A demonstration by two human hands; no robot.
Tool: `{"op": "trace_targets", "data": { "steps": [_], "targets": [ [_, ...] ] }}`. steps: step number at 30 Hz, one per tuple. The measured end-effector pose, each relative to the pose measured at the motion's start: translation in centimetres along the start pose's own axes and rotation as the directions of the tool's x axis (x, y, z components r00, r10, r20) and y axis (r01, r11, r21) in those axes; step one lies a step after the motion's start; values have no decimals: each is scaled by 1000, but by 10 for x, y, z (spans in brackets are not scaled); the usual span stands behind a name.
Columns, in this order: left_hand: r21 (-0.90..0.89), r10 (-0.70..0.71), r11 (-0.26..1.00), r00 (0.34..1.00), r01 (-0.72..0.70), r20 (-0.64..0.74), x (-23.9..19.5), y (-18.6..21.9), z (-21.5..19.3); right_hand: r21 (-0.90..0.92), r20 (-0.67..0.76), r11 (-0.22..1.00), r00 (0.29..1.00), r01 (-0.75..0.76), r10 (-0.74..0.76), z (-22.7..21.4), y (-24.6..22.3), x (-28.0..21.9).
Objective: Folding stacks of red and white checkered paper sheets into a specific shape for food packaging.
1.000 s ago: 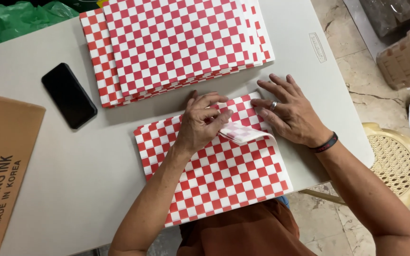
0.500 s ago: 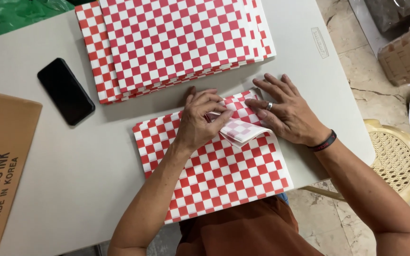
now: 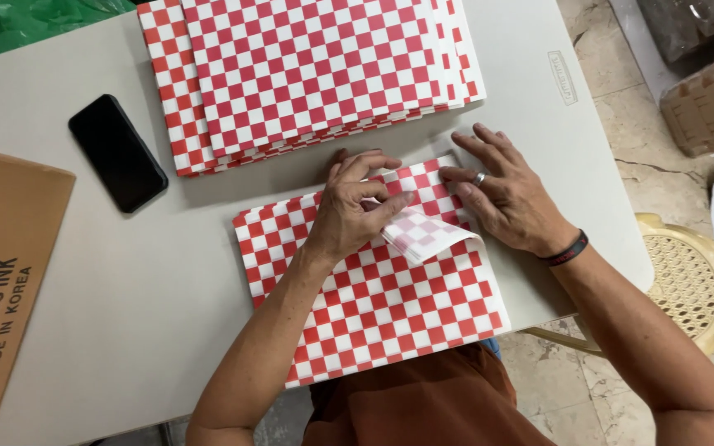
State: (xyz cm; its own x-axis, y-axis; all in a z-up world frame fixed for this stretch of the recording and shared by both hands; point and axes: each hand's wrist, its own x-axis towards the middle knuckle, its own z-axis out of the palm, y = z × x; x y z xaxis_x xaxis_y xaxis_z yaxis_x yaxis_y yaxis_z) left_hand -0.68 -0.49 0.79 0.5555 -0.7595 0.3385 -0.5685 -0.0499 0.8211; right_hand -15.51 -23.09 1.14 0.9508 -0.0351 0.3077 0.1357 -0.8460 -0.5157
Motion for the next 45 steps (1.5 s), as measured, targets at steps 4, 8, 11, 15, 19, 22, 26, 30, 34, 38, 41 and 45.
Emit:
{"op": "trace_targets", "data": {
  "steps": [4,8,11,15,19,22,26,30,34,38,41,45],
  "targets": [
    [43,29,999,1000,-29,4,0,-5,3,-34,37,999,999,32,-31,-3,-4,1],
    [-8,19,1000,1000,-19,-21,-4,-11,4,32,65,999,998,26,-28,-4,-5,0],
    [-98,-19,995,999,15,-44,-4,-7,2,110,46,994,999,-18,13,-4,2,-3],
    [-133,-18,991,999,12,-40,-5,-13,6,157,30,986,998,-50,46,-3,4,-5],
    [-114,8,993,999,-14,-49,-2,-6,3,115,37,992,999,-41,37,-4,-2,-2],
    [-51,-6,999,999,4,-32,-1,0,1,61,52,997,998,-36,32,-2,-3,-1],
    [23,32,999,999,-31,-40,-1,-6,4,25,69,999,997,-27,26,-1,-2,-1],
    [35,39,999,998,-37,-47,-2,-10,5,25,89,1000,996,-8,5,-2,-7,1],
    [8,29,1000,999,-28,-45,-4,-9,4,51,70,999,997,12,-15,-1,1,-3],
    [-92,-45,995,998,40,-53,-6,-11,1,195,5,980,999,-38,38,-1,7,-5],
    [-98,-27,995,999,23,-39,-6,-14,4,175,9,983,999,-47,47,0,6,-5],
    [-139,-3,990,999,-3,-47,-2,-9,2,92,26,995,999,-32,29,0,-1,-3]
  ]
}}
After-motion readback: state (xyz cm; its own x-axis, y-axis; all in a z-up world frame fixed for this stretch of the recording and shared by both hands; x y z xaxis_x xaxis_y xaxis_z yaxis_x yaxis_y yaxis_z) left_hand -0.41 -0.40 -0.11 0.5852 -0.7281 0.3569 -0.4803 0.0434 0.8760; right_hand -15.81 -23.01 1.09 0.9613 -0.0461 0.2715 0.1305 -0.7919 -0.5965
